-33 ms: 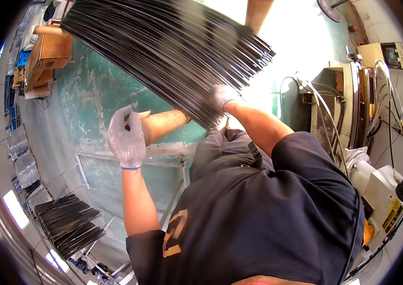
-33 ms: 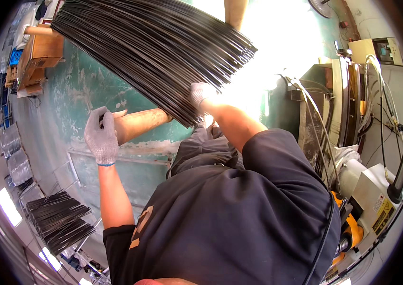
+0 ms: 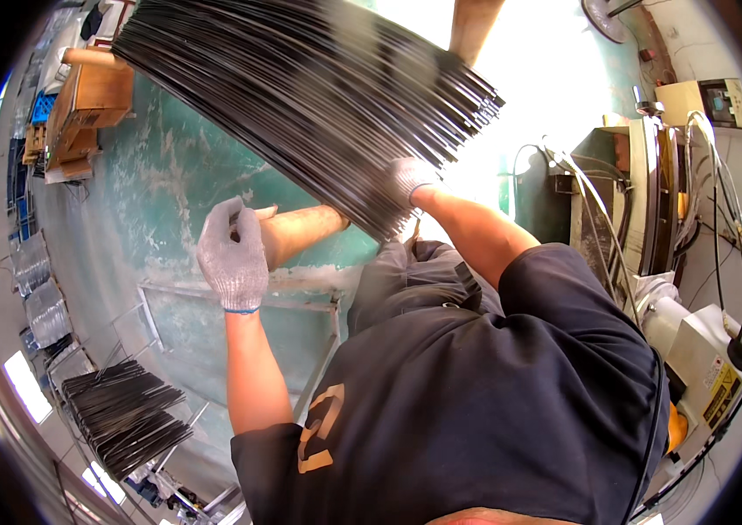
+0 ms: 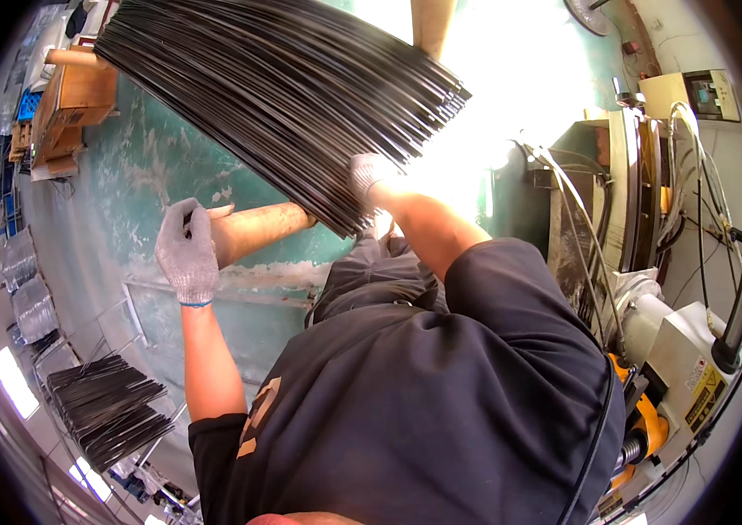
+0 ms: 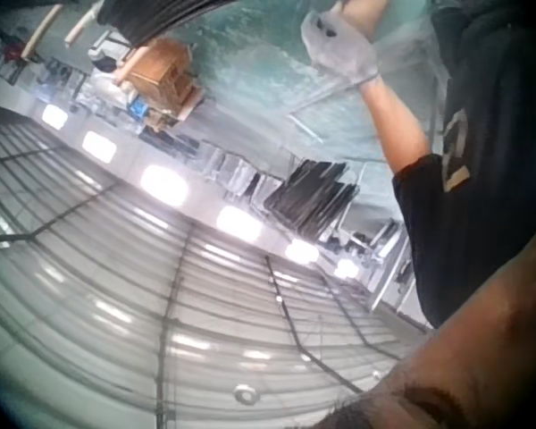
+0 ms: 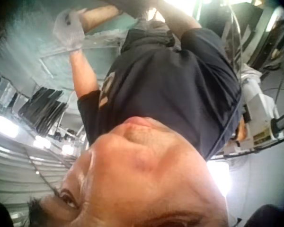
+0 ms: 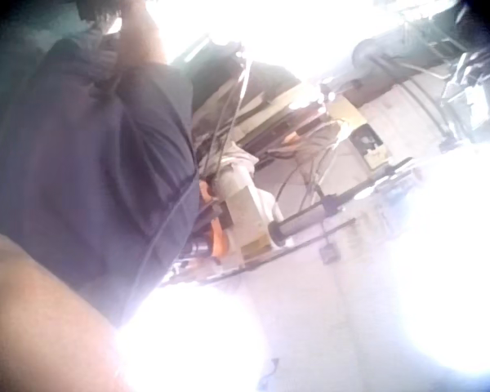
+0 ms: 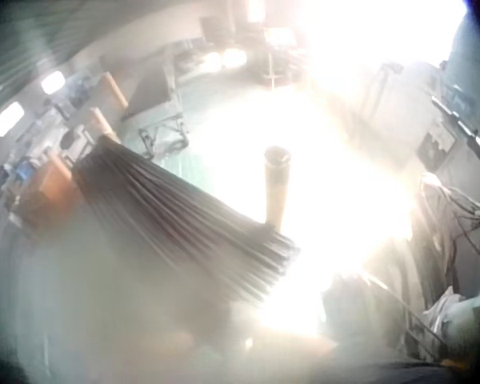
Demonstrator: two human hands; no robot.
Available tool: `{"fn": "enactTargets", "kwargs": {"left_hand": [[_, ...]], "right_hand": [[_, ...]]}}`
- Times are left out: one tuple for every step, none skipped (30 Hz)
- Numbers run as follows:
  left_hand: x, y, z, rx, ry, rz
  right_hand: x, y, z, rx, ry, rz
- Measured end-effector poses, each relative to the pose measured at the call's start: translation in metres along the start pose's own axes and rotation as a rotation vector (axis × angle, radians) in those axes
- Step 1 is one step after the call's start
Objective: The person repeatedly picks up bundles of straight metal rods from a rack, feeds them into a bending machine, and removes the bent rods. The person stacks the finished bent rods on a nearby rack.
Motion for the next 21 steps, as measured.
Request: {"fn": "enactTargets", "kwargs": {"left_hand": [[-0.005, 0.007, -0.002, -0.021, 0.014, -0.054], [-0.003, 0.005, -0.001, -0.048, 0.04, -0.08], [-0.001, 0.003, 0.0, -0.076, 0.064, -0.108], [0.005, -0.006, 0.003, -0.055, 0.09, -0.09], [0.01, -0.013, 0.004, -0.032, 0.111, -0.08], [0.011, -0.011, 0.005, -0.008, 0.119, -0.088], [0.012, -0.01, 0.006, -0.015, 0.138, -0.129], [0.013, -0.008, 0.008, -0.021, 0.159, -0.169], [0.012, -0.003, 0.008, -0.023, 0.175, -0.221], [0.016, 0.0, 0.011, -0.081, 0.218, -0.285], [0.021, 0.004, 0.012, -0.14, 0.261, -0.35], [0.026, 0.01, 0.012, -0.198, 0.302, -0.419], [0.034, 0.016, 0.011, -0.159, 0.301, -0.505], [0.046, 0.017, 0.003, -0.161, 0.329, -0.583], [0.057, 0.019, -0.01, -0.16, 0.356, -0.667], [0.07, 0.026, -0.022, 0.001, 0.237, -0.729], [0.082, 0.037, -0.034, 0.163, 0.113, -0.798], [0.089, 0.048, -0.046, 0.217, -0.03, -0.806], [0.092, 0.048, -0.064, 0.253, -0.201, -0.738], [0.094, 0.031, -0.091, 0.319, -0.32, -0.591], [0.093, 0.014, -0.114, 0.484, -0.49, -0.17]], "right_hand": [[-0.023, 0.015, -0.016, 0.05, 0.01, 0.039], [-0.019, 0.012, -0.011, -0.005, 0.01, 0.059], [-0.017, 0.012, -0.003, -0.06, 0.011, 0.076], [0.007, -0.001, 0.019, -0.073, -0.018, 0.206], [0.036, -0.015, 0.046, -0.09, -0.046, 0.33], [0.038, -0.012, 0.048, -0.163, -0.07, 0.36], [0.039, -0.009, 0.048, -0.238, -0.097, 0.388], [0.04, -0.007, 0.049, -0.312, -0.126, 0.416], [0.019, 0.007, 0.03, -0.509, -0.171, 0.275], [0.019, 0.005, 0.029, -0.633, -0.205, 0.21], [0.019, 0.004, 0.03, -0.758, -0.229, 0.142], [0.022, 0.002, 0.028, -0.754, -0.222, 0.124], [0.021, 0.001, 0.028, -0.747, -0.212, 0.106], [0.029, -0.007, 0.038, -0.738, -0.198, 0.085], [0.041, -0.008, 0.05, -0.679, -0.18, 0.083], [0.065, -0.024, 0.073, -0.615, -0.177, 0.088], [0.068, -0.025, 0.072, -0.491, -0.109, 0.067], [0.072, -0.024, 0.073, -0.356, -0.002, 0.099], [0.077, -0.022, 0.075, -0.211, 0.113, 0.112], [0.082, -0.025, 0.076, -0.062, 0.219, 0.118], [0.1, -0.022, 0.079, -0.016, 0.239, 0.125]]}}
Point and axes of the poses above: each hand's wrist, its own x-axis away from the middle knuckle, its own z-axis out of the back of the hand, y = z × x, the point moved 2 cm from there along -x, towards the middle knuckle, and after that the axes turned 1 degree about -z, right-handed, at the moved point
